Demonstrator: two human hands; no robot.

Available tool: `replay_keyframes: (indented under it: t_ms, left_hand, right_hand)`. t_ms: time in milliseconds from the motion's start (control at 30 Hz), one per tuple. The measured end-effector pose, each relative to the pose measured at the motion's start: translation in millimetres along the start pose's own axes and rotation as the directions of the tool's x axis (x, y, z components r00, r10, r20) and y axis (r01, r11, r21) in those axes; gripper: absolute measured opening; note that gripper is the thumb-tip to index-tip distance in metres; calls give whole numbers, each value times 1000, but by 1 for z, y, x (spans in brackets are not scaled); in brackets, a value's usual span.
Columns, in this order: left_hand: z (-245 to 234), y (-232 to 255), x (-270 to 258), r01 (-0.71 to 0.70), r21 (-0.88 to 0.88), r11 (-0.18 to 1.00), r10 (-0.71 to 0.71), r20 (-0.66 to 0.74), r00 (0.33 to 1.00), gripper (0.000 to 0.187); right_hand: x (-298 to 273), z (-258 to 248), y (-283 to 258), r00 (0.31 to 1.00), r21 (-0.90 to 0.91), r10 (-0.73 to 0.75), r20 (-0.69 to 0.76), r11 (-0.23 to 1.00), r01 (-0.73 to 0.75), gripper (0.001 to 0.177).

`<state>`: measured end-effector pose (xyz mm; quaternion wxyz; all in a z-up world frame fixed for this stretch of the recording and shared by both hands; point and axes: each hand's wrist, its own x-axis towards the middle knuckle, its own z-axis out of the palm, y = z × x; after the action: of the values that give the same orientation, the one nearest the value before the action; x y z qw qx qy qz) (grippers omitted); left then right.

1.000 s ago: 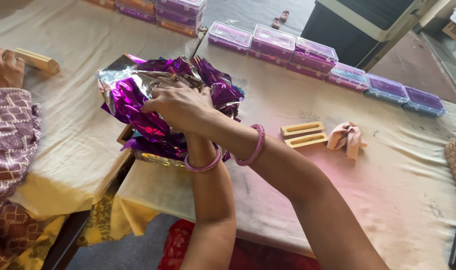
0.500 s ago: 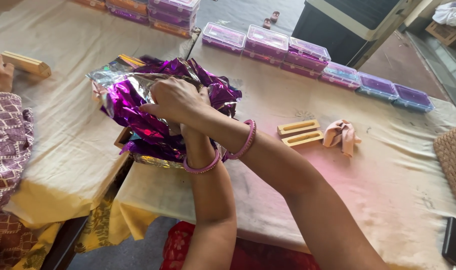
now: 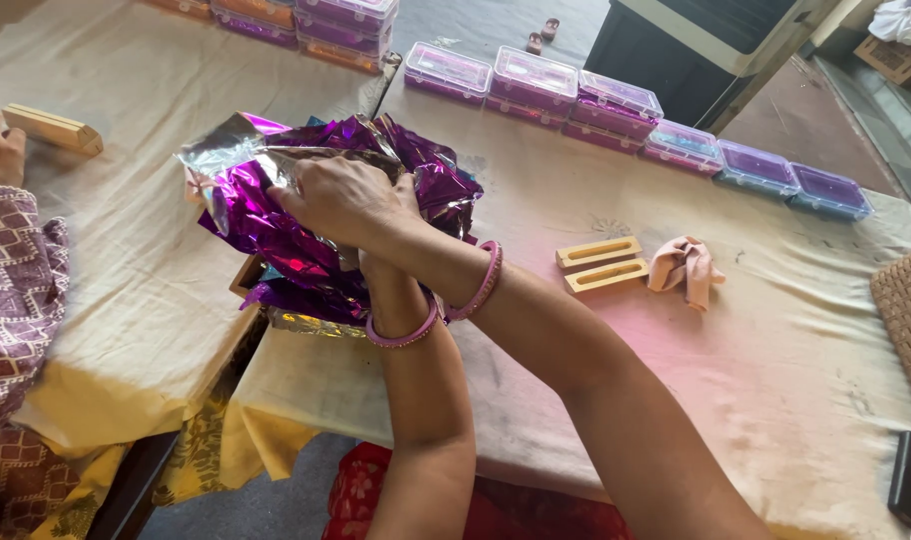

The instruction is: The person wipes a wooden block with a cloth, wraps it in foil, and then wraps it in purple cellophane.

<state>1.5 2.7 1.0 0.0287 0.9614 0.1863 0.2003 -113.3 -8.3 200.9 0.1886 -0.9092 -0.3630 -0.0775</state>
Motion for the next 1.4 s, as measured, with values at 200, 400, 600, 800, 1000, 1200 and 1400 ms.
replay_keyframes:
  t_ms: [200, 400, 600, 800, 1000, 1200, 1400]
  left_hand:
    - [-1, 1, 1, 48, -101, 994, -56, -87, 995, 65]
    - [-6, 6, 0, 84, -211, 974, -121, -170, 978, 66]
    - [-23, 5, -3, 55, -37, 998, -62, -235, 970, 63]
    - [95, 16, 26, 85, 544, 835, 37, -210, 977, 44]
    - [75, 12, 15, 166, 762, 626, 63, -261, 963, 35]
    - [-180, -17, -27, 21, -39, 999, -18, 81, 997, 31]
    - [-155, -23, -26, 40, -520, 853, 92, 226, 970, 32]
  right_hand:
    - [6, 19, 12, 999, -128, -28, 17, 991, 30, 33]
    - [11, 45, 36, 970, -37, -87, -226, 996, 81, 26]
    - [-7, 14, 19, 966, -27, -43, -256, 999, 37, 25]
    - [-7, 13, 30, 953, 0, -78, -292, 997, 82, 26]
    - [-12, 7, 27, 904, 90, -123, -410, 981, 175, 25]
    - [-40, -32, 60, 924, 409, -138, -356, 866, 287, 19]
    - [-82, -45, 145, 972, 466, -190, -139, 853, 234, 13]
